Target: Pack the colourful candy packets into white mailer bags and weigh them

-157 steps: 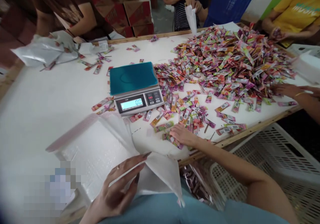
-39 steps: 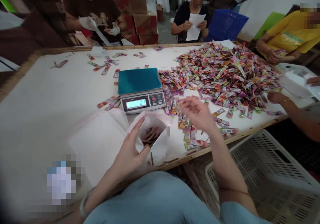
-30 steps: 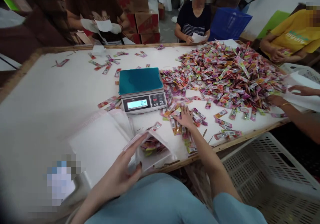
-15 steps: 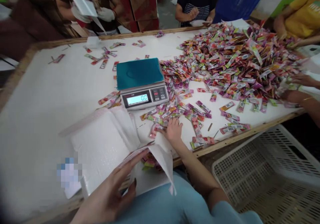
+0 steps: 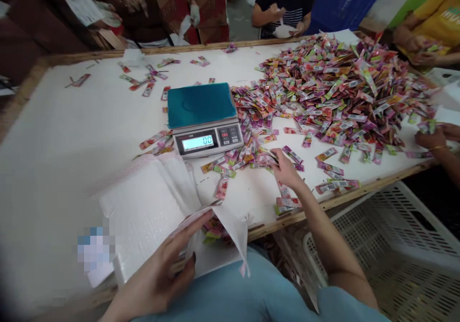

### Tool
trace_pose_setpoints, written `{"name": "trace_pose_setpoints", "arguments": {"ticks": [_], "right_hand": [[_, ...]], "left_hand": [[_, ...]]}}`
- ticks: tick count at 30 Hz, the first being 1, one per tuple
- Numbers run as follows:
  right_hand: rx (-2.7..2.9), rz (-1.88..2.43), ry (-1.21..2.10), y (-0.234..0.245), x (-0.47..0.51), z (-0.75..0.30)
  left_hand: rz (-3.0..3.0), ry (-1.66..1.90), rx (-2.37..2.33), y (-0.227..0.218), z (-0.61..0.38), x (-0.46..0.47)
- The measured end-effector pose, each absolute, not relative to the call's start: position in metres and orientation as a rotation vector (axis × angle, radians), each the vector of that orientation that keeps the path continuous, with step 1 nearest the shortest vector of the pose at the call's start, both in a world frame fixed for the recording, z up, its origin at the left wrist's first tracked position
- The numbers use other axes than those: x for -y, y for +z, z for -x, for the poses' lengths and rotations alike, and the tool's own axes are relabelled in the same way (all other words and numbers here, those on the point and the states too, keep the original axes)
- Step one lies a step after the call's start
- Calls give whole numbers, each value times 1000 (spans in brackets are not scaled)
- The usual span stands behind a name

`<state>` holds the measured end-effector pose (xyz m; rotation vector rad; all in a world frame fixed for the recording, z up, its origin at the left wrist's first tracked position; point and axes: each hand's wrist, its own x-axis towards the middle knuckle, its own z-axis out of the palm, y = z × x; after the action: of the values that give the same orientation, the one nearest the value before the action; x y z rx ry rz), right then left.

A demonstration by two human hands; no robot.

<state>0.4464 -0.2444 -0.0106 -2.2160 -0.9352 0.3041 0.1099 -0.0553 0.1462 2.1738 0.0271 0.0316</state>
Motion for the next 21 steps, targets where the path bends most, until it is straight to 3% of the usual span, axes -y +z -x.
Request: {"name": "trace_pose_setpoints", "arguments": {"ticks": [5,9,16,21], "right_hand": [[1109,2502,702,-3,203,-467],[970,2539,745,-15,214,-469],[424,1729,369,-26,234,-439],[405,1589,256,-15,217,-420]], "left_hand": [[-2163,12,-62,149,-110,57],[-2149,-2,-95,148,-108,57],[-2176,17,-81,146,-112,55],[-2228,52,-111,144,-116,53]]}}
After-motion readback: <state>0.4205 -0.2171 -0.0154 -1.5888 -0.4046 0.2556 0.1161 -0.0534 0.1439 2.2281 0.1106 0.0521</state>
